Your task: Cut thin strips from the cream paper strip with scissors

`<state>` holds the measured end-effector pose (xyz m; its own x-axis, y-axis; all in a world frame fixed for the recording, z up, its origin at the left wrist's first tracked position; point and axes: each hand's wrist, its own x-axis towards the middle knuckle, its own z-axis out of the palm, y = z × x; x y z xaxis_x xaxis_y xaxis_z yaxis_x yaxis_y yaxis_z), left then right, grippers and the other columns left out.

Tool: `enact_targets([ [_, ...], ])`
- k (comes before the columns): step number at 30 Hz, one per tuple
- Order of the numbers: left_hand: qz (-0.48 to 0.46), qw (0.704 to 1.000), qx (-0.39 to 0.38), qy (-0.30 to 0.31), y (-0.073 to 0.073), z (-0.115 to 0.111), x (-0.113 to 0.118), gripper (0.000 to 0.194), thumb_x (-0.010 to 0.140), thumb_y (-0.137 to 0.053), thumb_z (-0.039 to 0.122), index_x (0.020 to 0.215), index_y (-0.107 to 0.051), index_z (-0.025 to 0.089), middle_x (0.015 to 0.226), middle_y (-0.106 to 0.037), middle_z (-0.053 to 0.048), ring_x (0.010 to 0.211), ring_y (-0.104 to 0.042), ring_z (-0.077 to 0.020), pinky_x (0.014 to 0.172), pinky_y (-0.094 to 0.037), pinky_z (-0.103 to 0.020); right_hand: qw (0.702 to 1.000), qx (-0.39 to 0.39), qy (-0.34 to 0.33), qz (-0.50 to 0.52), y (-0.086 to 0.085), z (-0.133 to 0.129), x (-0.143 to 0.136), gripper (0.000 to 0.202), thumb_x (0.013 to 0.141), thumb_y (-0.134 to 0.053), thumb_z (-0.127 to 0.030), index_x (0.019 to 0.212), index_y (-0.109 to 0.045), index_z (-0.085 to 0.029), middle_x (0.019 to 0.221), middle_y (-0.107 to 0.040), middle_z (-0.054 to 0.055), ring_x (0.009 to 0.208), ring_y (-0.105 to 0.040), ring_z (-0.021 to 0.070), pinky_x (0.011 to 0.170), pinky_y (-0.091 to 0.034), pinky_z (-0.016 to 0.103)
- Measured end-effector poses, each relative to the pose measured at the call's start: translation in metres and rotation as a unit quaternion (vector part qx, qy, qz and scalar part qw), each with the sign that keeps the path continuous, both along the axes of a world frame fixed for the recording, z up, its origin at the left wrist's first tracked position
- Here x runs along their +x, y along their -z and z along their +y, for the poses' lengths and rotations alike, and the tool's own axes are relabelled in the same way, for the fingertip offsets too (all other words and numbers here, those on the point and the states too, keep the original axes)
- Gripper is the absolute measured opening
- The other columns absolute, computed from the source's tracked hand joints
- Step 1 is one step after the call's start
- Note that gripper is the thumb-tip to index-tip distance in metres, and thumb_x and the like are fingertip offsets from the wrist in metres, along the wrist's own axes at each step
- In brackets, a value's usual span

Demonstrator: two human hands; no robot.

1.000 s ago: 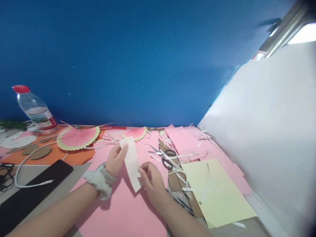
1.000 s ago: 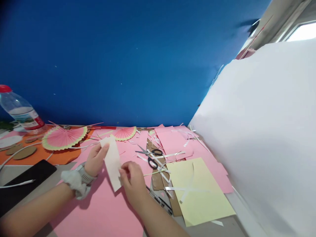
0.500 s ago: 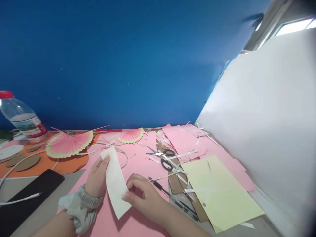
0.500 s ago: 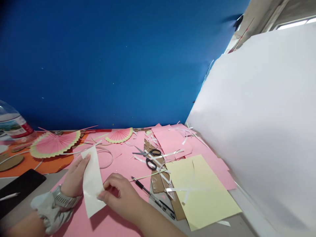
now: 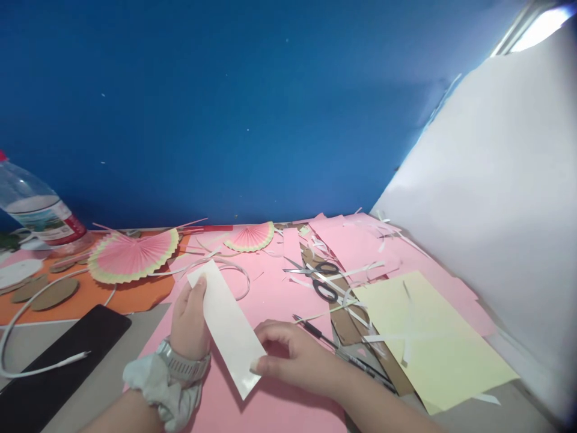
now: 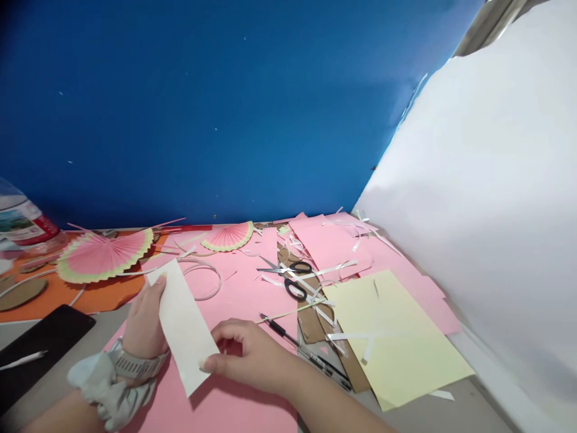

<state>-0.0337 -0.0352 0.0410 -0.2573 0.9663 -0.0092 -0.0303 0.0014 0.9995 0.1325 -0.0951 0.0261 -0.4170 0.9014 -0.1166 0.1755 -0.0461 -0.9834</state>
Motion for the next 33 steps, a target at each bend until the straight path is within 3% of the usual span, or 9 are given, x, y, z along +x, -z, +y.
enact_targets([
  [4,-0.012,1.000,0.001,-0.007,0.003,0.001,0.001,0.015,0.067,-0.058,0.032,0.059,-0.054,0.021,0.046,-0.049,-0.002,0.058,-0.055,-0.0226,0.050,-0.043,-0.031,1.000,-0.003,-0.016,-0.021,-0.002,0.000,-0.001,0.012,0.079,-0.060,-0.025,0.080,-0.064,-0.014,0.086,-0.058,0.004,0.081,-0.055,0.0172,0.074,-0.041,0.027],
  [8,-0.029,0.999,-0.004,-0.021,0.013,0.005,-0.001,0.020,0.071,-0.055,0.039,0.065,-0.056,0.019,0.051,-0.052,0.000,0.054,-0.052,-0.0188,0.049,-0.041,-0.028,0.999,0.001,0.049,0.004,0.002,-0.001,-0.003,0.020,0.083,-0.055,-0.032,0.073,-0.055,-0.015,0.075,-0.053,0.001,0.073,-0.049,0.0151,0.069,-0.038,0.026],
  [13,-0.050,0.999,-0.001,-0.016,0.019,0.008,-0.003,0.030,0.078,-0.048,0.044,0.065,-0.055,0.018,0.044,-0.040,0.005,0.039,-0.038,-0.0108,0.040,-0.032,-0.024,0.993,0.017,0.118,0.022,0.009,0.000,-0.001,0.028,0.089,-0.044,-0.040,0.075,-0.049,-0.017,0.072,-0.046,-0.001,0.070,-0.043,0.0138,0.067,-0.036,0.025],
  [16,-0.056,0.998,0.013,0.003,0.020,0.007,-0.002,0.028,0.079,-0.051,0.043,0.077,-0.060,0.017,0.052,-0.050,0.003,0.043,-0.043,-0.0106,0.042,-0.035,-0.023,0.989,0.020,0.143,0.044,0.008,0.002,0.001,0.028,0.089,-0.043,-0.043,0.080,-0.049,-0.017,0.075,-0.047,0.000,0.072,-0.046,0.0148,0.068,-0.039,0.026],
  [19,-0.053,0.998,0.035,0.011,0.022,0.007,-0.002,0.030,0.078,-0.054,0.043,0.092,-0.061,0.017,0.076,-0.063,-0.002,0.065,-0.056,-0.0145,0.058,-0.044,-0.024,0.993,0.005,0.091,0.072,0.005,0.001,0.001,0.031,0.083,-0.053,-0.046,0.087,-0.055,-0.016,0.080,-0.056,0.003,0.076,-0.054,0.0171,0.069,-0.043,0.027],
  [22,-0.050,0.997,0.048,0.017,0.027,0.007,-0.002,0.030,0.078,-0.055,0.043,0.093,-0.061,0.018,0.088,-0.065,-0.003,0.080,-0.058,-0.0166,0.069,-0.045,-0.024,0.996,-0.027,0.016,0.078,0.001,-0.001,-0.002,0.031,0.084,-0.053,-0.043,0.085,-0.062,-0.013,0.073,-0.062,0.004,0.070,-0.060,0.0179,0.067,-0.047,0.028],
  [25,-0.064,0.997,0.037,0.015,0.031,0.007,-0.002,0.029,0.079,-0.054,0.043,0.092,-0.061,0.018,0.081,-0.065,-0.001,0.071,-0.058,-0.0149,0.062,-0.044,-0.023,0.999,-0.012,-0.028,0.024,-0.002,-0.003,-0.003,0.028,0.089,-0.048,-0.035,0.084,-0.064,-0.014,0.076,-0.064,0.005,0.073,-0.061,0.0174,0.071,-0.046,0.028],
  [28,-0.078,0.997,0.019,0.013,0.030,0.006,-0.001,0.029,0.078,-0.055,0.043,0.088,-0.061,0.017,0.068,-0.061,0.001,0.058,-0.053,-0.0125,0.051,-0.042,-0.021,0.993,0.073,-0.052,-0.074,-0.003,-0.004,-0.003,0.018,0.085,-0.057,-0.031,0.082,-0.067,-0.016,0.082,-0.063,0.004,0.082,-0.057,0.0182,0.074,-0.043,0.027],
  [33,-0.093,0.995,-0.002,0.031,0.020,0.004,0.000,0.022,0.077,-0.058,0.038,0.072,-0.060,0.016,0.053,-0.049,0.004,0.046,-0.044,-0.0088,0.042,-0.037,-0.020,0.969,0.182,-0.054,-0.157,0.000,-0.005,-0.004,0.012,0.083,-0.062,-0.027,0.076,-0.060,-0.017,0.075,-0.056,0.001,0.082,-0.051,0.0167,0.074,-0.040,0.026],
])
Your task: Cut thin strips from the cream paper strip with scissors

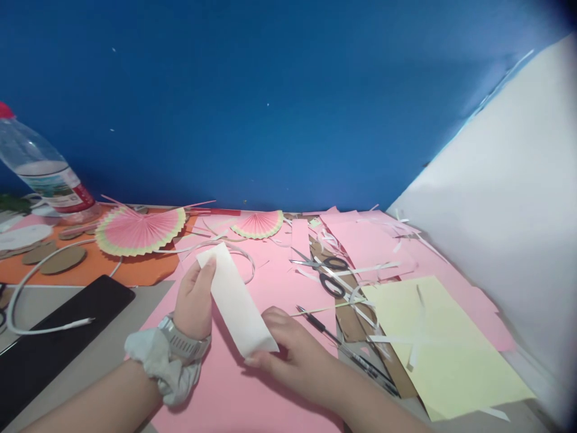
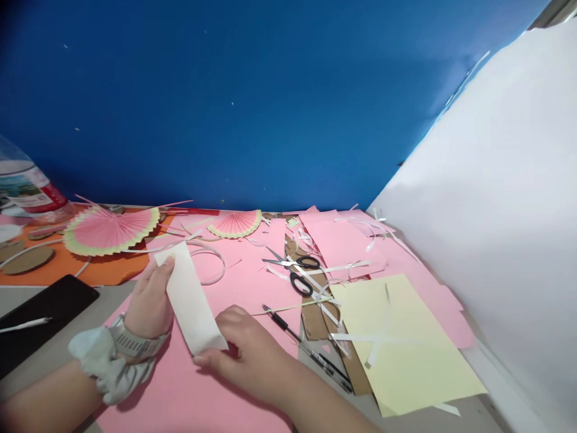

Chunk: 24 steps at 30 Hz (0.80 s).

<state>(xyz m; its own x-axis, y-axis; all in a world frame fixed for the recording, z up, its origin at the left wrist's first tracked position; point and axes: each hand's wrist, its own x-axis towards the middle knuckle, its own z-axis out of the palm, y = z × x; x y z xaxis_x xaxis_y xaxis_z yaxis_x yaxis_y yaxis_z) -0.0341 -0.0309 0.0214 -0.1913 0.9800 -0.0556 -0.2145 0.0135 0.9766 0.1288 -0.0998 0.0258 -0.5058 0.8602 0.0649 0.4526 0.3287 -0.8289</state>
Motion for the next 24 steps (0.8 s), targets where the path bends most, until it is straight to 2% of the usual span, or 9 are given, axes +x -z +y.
enact_targets([
  [3,-0.011,1.000,-0.014,0.004,-0.003,0.001,0.000,0.020,0.077,-0.057,0.036,0.073,-0.060,0.017,0.050,-0.049,0.004,0.043,-0.043,-0.0091,0.040,-0.036,-0.020,0.998,0.051,-0.017,-0.009,0.001,-0.002,0.000,0.019,0.088,-0.052,-0.031,0.076,-0.057,-0.017,0.074,-0.053,0.002,0.079,-0.049,0.0162,0.073,-0.039,0.027],
  [6,-0.023,0.999,-0.028,0.016,-0.002,0.002,0.000,0.019,0.076,-0.057,0.036,0.069,-0.057,0.018,0.048,-0.047,0.005,0.041,-0.041,-0.0088,0.038,-0.034,-0.020,0.992,0.115,-0.051,0.016,-0.002,-0.005,0.000,0.038,0.095,-0.031,-0.038,0.077,-0.057,-0.016,0.072,-0.054,0.004,0.075,-0.048,0.0168,0.074,-0.039,0.029],
  [9,-0.034,0.997,-0.044,0.052,-0.001,0.001,0.001,0.025,0.074,-0.058,0.036,0.059,-0.050,0.018,0.042,-0.041,0.007,0.036,-0.036,-0.0071,0.034,-0.029,-0.019,0.980,0.169,-0.089,0.055,-0.004,-0.009,0.000,0.046,0.097,-0.018,-0.038,0.087,-0.057,-0.018,0.082,-0.060,0.007,0.080,-0.050,0.0179,0.077,-0.040,0.031],
  [12,-0.043,0.992,-0.052,0.103,-0.002,-0.002,0.001,0.025,0.072,-0.060,0.035,0.058,-0.050,0.017,0.041,-0.040,0.007,0.034,-0.035,-0.0059,0.034,-0.029,-0.019,0.968,0.222,-0.102,0.061,-0.002,-0.012,0.001,0.041,0.097,-0.020,-0.037,0.095,-0.057,-0.020,0.089,-0.061,0.009,0.084,-0.052,0.0183,0.077,-0.042,0.031],
  [17,-0.053,0.984,-0.042,0.163,-0.003,-0.006,0.001,0.023,0.074,-0.061,0.034,0.063,-0.053,0.016,0.045,-0.045,0.007,0.037,-0.038,-0.0059,0.039,-0.033,-0.019,0.935,0.340,-0.065,0.083,0.007,-0.013,0.003,0.032,0.096,-0.028,-0.038,0.095,-0.055,-0.021,0.087,-0.059,0.007,0.082,-0.053,0.0172,0.076,-0.044,0.030],
  [19,-0.058,0.980,-0.034,0.185,0.000,-0.008,0.001,0.026,0.077,-0.057,0.039,0.065,-0.054,0.016,0.048,-0.048,0.005,0.040,-0.042,-0.0076,0.042,-0.036,-0.020,0.931,0.348,-0.050,0.094,0.008,-0.014,0.004,0.028,0.095,-0.030,-0.037,0.094,-0.054,-0.022,0.093,-0.059,0.007,0.083,-0.053,0.0173,0.077,-0.044,0.030],
  [23,-0.064,0.966,0.004,0.251,0.002,-0.016,0.000,0.060,0.079,-0.028,0.066,0.069,-0.059,0.016,0.057,-0.055,-0.002,0.051,-0.050,-0.0142,0.051,-0.043,-0.027,0.945,0.311,-0.001,0.098,0.004,-0.015,0.006,0.029,0.095,-0.028,-0.033,0.099,-0.054,-0.021,0.100,-0.057,0.010,0.091,-0.053,0.0205,0.079,-0.043,0.033],
  [24,-0.054,0.956,0.021,0.286,0.001,-0.019,0.000,0.061,0.078,-0.029,0.068,0.068,-0.059,0.015,0.059,-0.056,-0.003,0.054,-0.051,-0.0156,0.051,-0.043,-0.028,0.951,0.293,0.015,0.099,0.003,-0.015,0.006,0.030,0.095,-0.028,-0.033,0.100,-0.054,-0.020,0.099,-0.057,0.011,0.091,-0.053,0.0213,0.078,-0.043,0.034],
])
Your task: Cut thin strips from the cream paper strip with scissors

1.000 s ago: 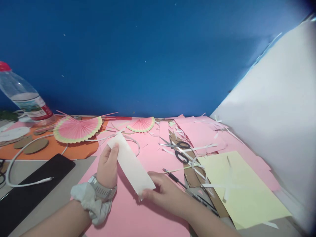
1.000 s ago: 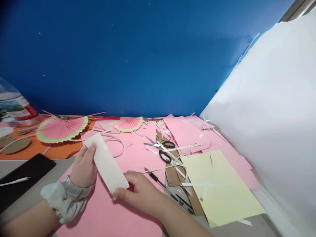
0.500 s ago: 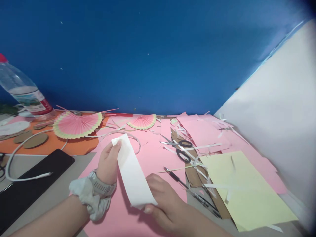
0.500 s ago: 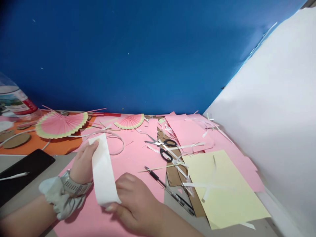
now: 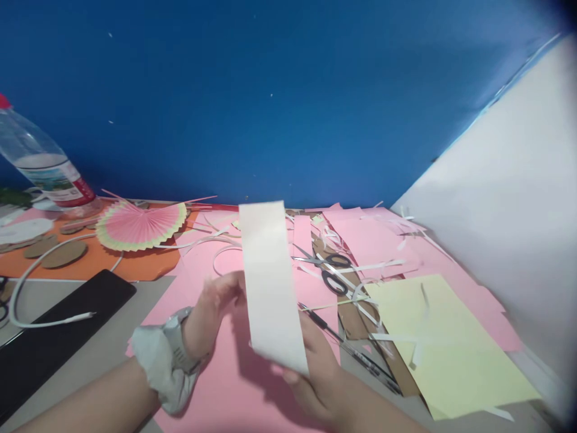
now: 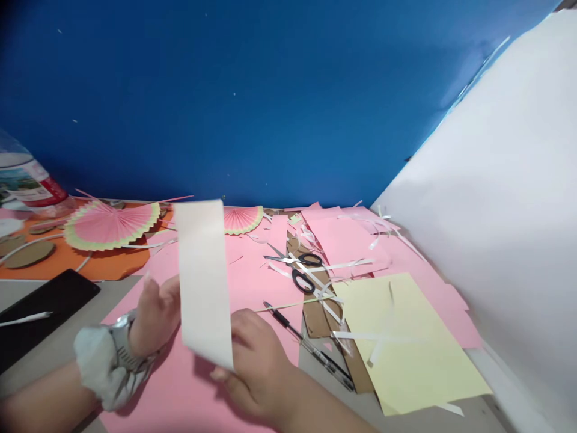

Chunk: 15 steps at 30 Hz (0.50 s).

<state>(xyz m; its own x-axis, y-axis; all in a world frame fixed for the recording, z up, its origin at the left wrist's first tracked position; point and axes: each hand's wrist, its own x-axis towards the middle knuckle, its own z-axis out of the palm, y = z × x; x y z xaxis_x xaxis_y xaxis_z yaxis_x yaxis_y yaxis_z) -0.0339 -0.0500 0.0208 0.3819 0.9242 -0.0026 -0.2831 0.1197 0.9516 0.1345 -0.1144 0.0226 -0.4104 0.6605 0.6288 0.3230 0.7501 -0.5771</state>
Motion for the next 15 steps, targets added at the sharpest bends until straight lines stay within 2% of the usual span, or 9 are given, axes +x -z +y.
enact_targets([
  [1,0.031,0.996,0.061,0.063,-0.002,-0.003,0.000,0.055,0.080,-0.031,0.063,0.074,-0.060,0.016,0.065,-0.057,-0.003,0.059,-0.051,-0.0156,0.055,-0.044,-0.027,1.000,-0.021,0.011,0.004,0.000,0.000,0.000,0.030,0.095,-0.027,-0.031,0.099,-0.054,-0.019,0.096,-0.057,0.011,0.089,-0.052,0.0215,0.076,-0.043,0.034],
  [3,0.061,0.985,0.106,0.119,-0.006,-0.009,0.001,0.037,0.070,-0.059,0.052,0.075,-0.062,0.015,0.071,-0.056,-0.003,0.065,-0.051,-0.0160,0.061,-0.043,-0.027,0.998,-0.056,0.032,-0.001,0.000,0.001,0.000,0.029,0.095,-0.027,-0.028,0.092,-0.054,-0.017,0.083,-0.056,0.008,0.079,-0.052,0.0199,0.070,-0.043,0.032],
  [4,0.123,0.974,0.144,0.122,-0.008,-0.011,0.001,0.031,0.075,-0.057,0.045,0.082,-0.062,0.016,0.076,-0.056,-0.003,0.070,-0.052,-0.0167,0.066,-0.043,-0.027,0.997,-0.067,0.044,-0.012,0.001,0.002,0.000,0.028,0.095,-0.028,-0.026,0.086,-0.053,-0.017,0.077,-0.055,0.006,0.073,-0.051,0.0187,0.066,-0.041,0.030],
  [6,0.183,0.952,0.208,0.126,-0.009,-0.014,0.001,0.023,0.081,-0.051,0.035,0.078,-0.062,0.015,0.075,-0.056,-0.003,0.069,-0.052,-0.0159,0.068,-0.043,-0.027,0.993,-0.084,0.067,-0.047,0.004,0.004,0.000,0.027,0.094,-0.029,-0.022,0.076,-0.049,-0.018,0.068,-0.051,0.003,0.065,-0.048,0.0166,0.059,-0.037,0.028],
  [7,0.191,0.951,0.210,0.125,-0.008,-0.014,0.002,0.023,0.083,-0.048,0.032,0.074,-0.062,0.016,0.074,-0.058,-0.003,0.070,-0.054,-0.0156,0.070,-0.043,-0.027,0.991,-0.091,0.078,-0.065,0.005,0.005,0.000,0.027,0.093,-0.030,-0.021,0.073,-0.047,-0.018,0.066,-0.049,0.002,0.062,-0.046,0.0158,0.057,-0.035,0.027],
  [10,0.216,0.965,0.124,0.082,-0.002,-0.013,0.002,0.025,0.085,-0.048,0.031,0.069,-0.060,0.016,0.064,-0.059,-0.001,0.066,-0.055,-0.0148,0.069,-0.045,-0.026,0.986,-0.108,0.086,-0.091,0.008,0.007,-0.003,0.026,0.092,-0.033,-0.020,0.069,-0.046,-0.018,0.062,-0.046,0.000,0.058,-0.044,0.0144,0.054,-0.031,0.026],
  [13,0.156,0.984,0.071,0.051,0.001,-0.007,0.004,0.025,0.083,-0.053,0.031,0.065,-0.059,0.015,0.061,-0.060,-0.001,0.065,-0.057,-0.0147,0.065,-0.046,-0.025,0.986,-0.115,0.097,-0.067,0.002,0.007,-0.005,0.023,0.092,-0.037,-0.021,0.070,-0.046,-0.019,0.065,-0.047,0.000,0.062,-0.046,0.0144,0.057,-0.035,0.025],
  [15,0.114,0.992,0.060,0.016,0.002,-0.002,0.004,0.025,0.083,-0.052,0.031,0.067,-0.060,0.015,0.065,-0.063,-0.001,0.067,-0.058,-0.0141,0.066,-0.046,-0.024,0.984,-0.130,0.113,-0.042,-0.008,0.009,-0.001,0.020,0.093,-0.034,-0.020,0.078,-0.048,-0.019,0.070,-0.050,0.000,0.066,-0.050,0.0146,0.061,-0.039,0.025],
])
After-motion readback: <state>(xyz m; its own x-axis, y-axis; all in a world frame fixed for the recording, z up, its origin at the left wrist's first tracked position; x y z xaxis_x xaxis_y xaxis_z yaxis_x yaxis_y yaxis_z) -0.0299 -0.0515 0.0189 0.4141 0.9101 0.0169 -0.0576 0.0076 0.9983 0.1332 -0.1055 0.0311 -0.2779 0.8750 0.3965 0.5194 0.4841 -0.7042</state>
